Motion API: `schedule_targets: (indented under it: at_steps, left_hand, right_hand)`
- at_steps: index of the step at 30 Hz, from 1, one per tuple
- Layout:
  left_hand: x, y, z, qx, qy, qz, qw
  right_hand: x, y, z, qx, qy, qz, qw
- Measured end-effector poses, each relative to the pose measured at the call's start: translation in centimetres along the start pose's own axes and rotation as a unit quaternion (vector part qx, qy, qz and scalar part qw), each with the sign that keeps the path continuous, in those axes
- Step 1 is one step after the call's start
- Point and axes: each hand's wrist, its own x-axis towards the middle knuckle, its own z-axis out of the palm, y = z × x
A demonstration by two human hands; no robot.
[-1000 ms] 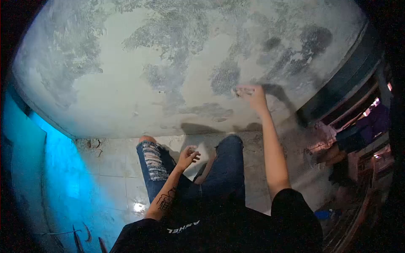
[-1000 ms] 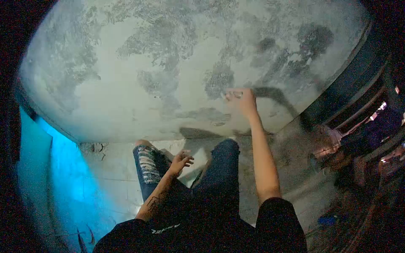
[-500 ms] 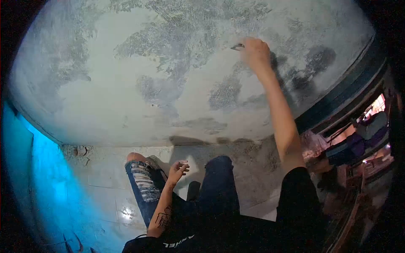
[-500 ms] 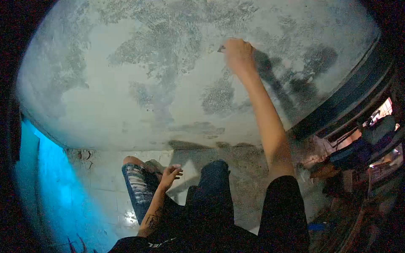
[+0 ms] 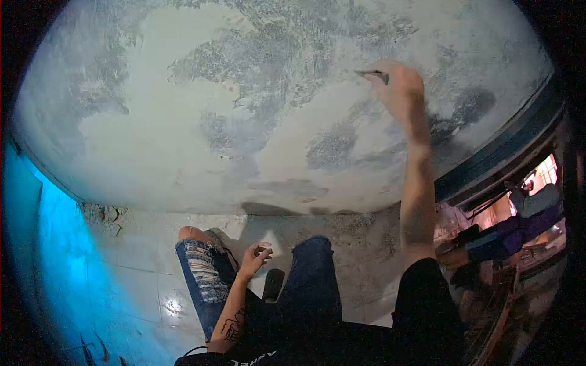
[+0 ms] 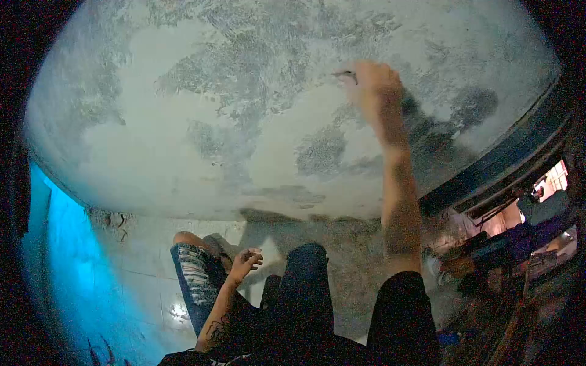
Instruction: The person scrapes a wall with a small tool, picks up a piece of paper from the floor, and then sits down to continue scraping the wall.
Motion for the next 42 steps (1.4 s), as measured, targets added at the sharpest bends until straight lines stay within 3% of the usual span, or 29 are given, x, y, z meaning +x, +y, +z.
schedule_targets:
  at_steps: [3, 4, 8, 11, 16, 20, 22, 23, 25, 27, 29, 30, 33, 35, 37, 39, 41, 42]
  left_hand:
    - [0.4, -0.5, -0.2, 0.005, 0.001, -0.001, 1.0]
    - [0.3, -1.0, -0.3, -0.003, -0.006, 0.007, 1.0]
    - [0.0, -0.5, -0.1, -0.021, -0.011, 0.016, 1.0]
    - [0.1, -0.6, -0.2, -0.015, -0.011, 0.005, 1.0]
    - [0.9, -2.1, -0.6, 0.015, -0.017, -0.016, 1.0]
    - [0.8, -2.1, -0.6, 0.018, -0.022, -0.006, 1.0]
    - [0.4, -1.3, -0.4, 0.02, -0.024, 0.0, 1.0]
    - [0.1, -1.1, -0.3, 0.021, -0.025, 0.005, 0.999]
    - [0.1, -1.4, -0.2, 0.022, -0.013, -0.015, 1.0]
    - [0.3, -1.2, -0.3, 0.039, -0.002, -0.033, 0.999]
    - [0.2, -0.9, -0.2, 0.025, 0.005, -0.015, 1.0]
    - [0.2, -0.9, -0.2, 0.026, 0.0, -0.014, 1.0]
    - [-0.5, -0.8, 0.0, 0.033, -0.012, -0.009, 0.999]
    - [-0.1, -0.5, 0.1, 0.025, -0.006, -0.019, 0.999]
    - [0.6, -1.3, -0.1, 0.01, -0.01, -0.033, 0.999]
    - [0.1, -1.1, 0.1, 0.033, -0.007, -0.022, 0.999]
    - [-0.1, -0.8, 0.2, 0.031, -0.009, -0.026, 0.999]
    - [-0.2, -0.8, 0.3, 0.026, -0.007, -0.029, 0.999]
  right_hand:
    - [-0.1, 2.1, 0.4, -0.086, 0.013, -0.041, 0.995]
    - [0.2, 1.9, 2.2, -0.12, -0.153, 0.076, 0.978]
    - [-2.0, 2.9, -0.6, -0.034, -0.073, -0.001, 0.997]
    - [-3.7, 4.5, -1.7, -0.013, -0.074, 0.029, 0.997]
    - [-7.0, 6.5, -1.1, -0.159, -0.177, 0.135, 0.962]
    - [-8.7, 8.2, -0.7, -0.145, -0.086, 0.102, 0.981]
    - [-10.0, 9.1, 0.7, -0.09, 0.016, -0.017, 0.996]
    - [-10.5, 9.9, 2.1, -0.091, 0.016, -0.015, 0.996]
    - [-10.9, 10.9, 5.2, -0.148, -0.217, 0.096, 0.96]
    - [-9.8, 7.8, 2.7, -0.175, -0.216, 0.115, 0.954]
    - [-9.4, 6.0, 0.6, -0.067, -0.088, 0.112, 0.988]
    - [-9.4, 6.4, 1.2, -0.065, -0.089, 0.112, 0.988]
    - [-9.7, 7.6, 3.4, -0.206, -0.25, 0.142, 0.935]
    - [-9.8, 7.5, 2.5, -0.151, -0.225, 0.151, 0.951]
    - [-10.0, 7.2, 1.2, -0.055, -0.071, 0.091, 0.992]
    - [-10.1, 7.7, 2.3, -0.091, -0.096, 0.073, 0.988]
    - [-9.8, 8.3, 2.9, -0.116, -0.192, 0.1, 0.97]
    - [-10.1, 8.2, 2.5, -0.131, -0.031, -0.019, 0.991]
